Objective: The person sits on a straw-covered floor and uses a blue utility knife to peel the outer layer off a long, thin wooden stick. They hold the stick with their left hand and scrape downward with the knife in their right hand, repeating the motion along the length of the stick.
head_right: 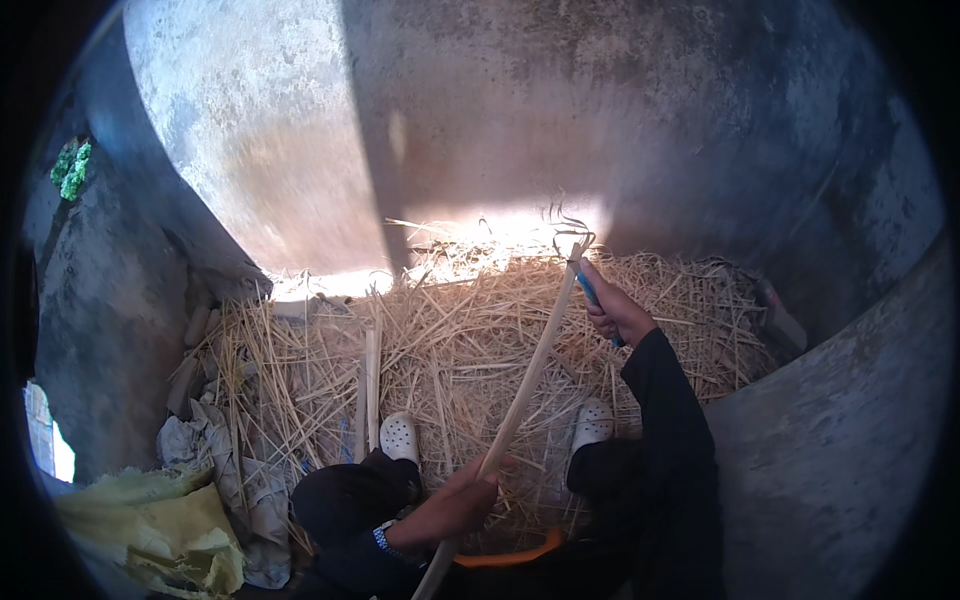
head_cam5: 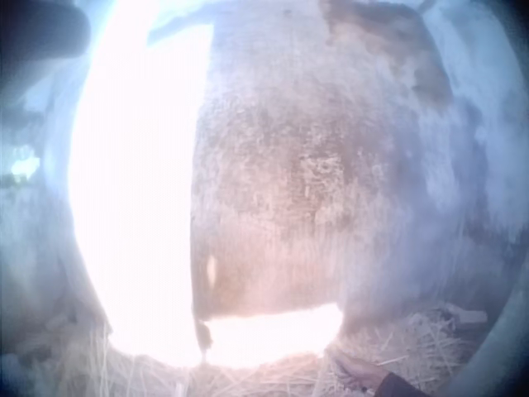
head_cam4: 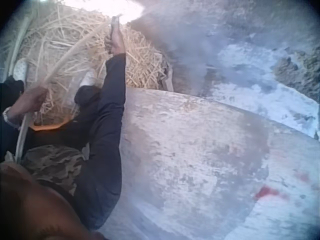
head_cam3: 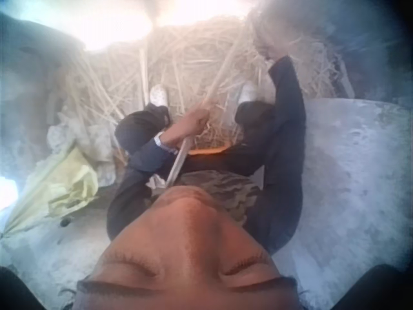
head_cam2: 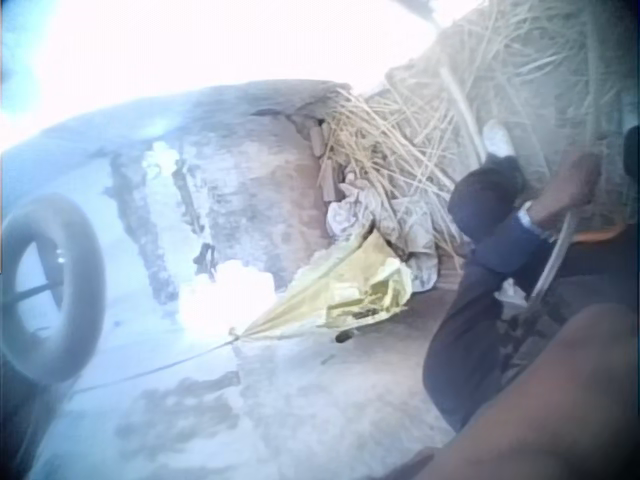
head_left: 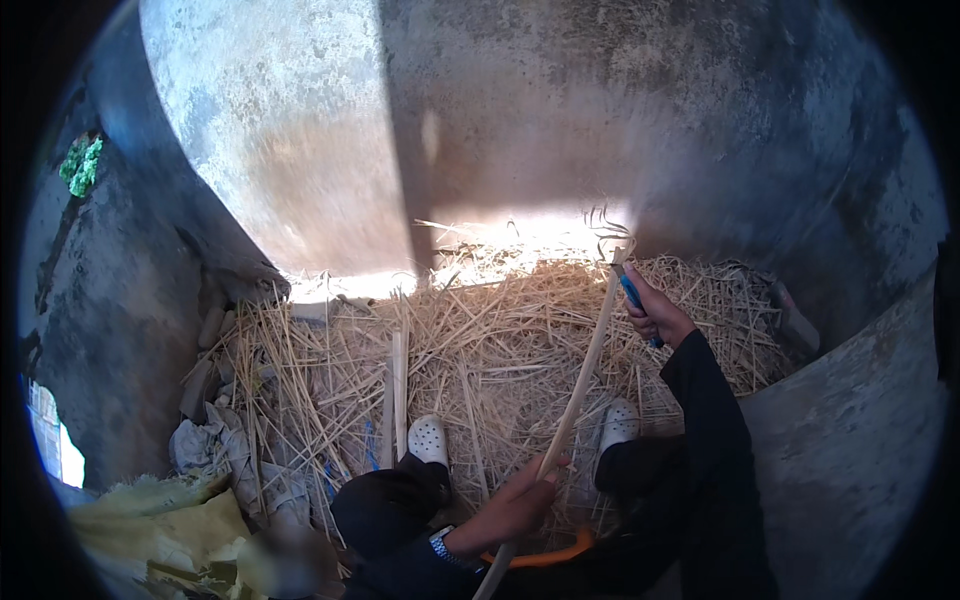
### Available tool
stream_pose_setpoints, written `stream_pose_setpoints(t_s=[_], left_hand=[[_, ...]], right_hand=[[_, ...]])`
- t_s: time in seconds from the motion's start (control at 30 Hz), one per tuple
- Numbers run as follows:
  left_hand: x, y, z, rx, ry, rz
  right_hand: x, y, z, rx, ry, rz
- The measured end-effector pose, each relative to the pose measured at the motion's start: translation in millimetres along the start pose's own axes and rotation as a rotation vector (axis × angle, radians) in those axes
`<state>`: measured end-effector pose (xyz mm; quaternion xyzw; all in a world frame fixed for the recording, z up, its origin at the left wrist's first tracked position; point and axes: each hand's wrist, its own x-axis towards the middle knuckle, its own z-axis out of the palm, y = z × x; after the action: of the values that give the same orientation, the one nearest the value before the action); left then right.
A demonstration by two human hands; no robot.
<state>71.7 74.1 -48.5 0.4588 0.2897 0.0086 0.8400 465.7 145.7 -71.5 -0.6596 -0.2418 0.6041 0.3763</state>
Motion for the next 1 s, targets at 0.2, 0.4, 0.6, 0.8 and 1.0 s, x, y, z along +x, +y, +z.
stream_pose_setpoints(t_s=[0.2, 0.4, 0.6, 0.8, 1.0], left_hand=[[0, 18, -24, -0.312, 0.023, 0.002], [-6, 38, -26, -0.342, 0.103, 0.074], [-3, 35, -26, -0.117, 0.134, 0.101], [-6, 35, -28, -0.105, 0.194, 0.123], [-4, 36, -22, -0.028, 0.225, 0.148]], right_hand=[[-42, 6, 88, -0.972, 0.329, -0.449], [-87, 14, 144, -1.244, 0.271, -0.661], [-57, 20, 129, -1.172, 0.449, -0.683], [-67, 22, 149, -1.228, 0.316, -0.723], [-41, 22, 128, -1.195, 0.422, -0.828]])
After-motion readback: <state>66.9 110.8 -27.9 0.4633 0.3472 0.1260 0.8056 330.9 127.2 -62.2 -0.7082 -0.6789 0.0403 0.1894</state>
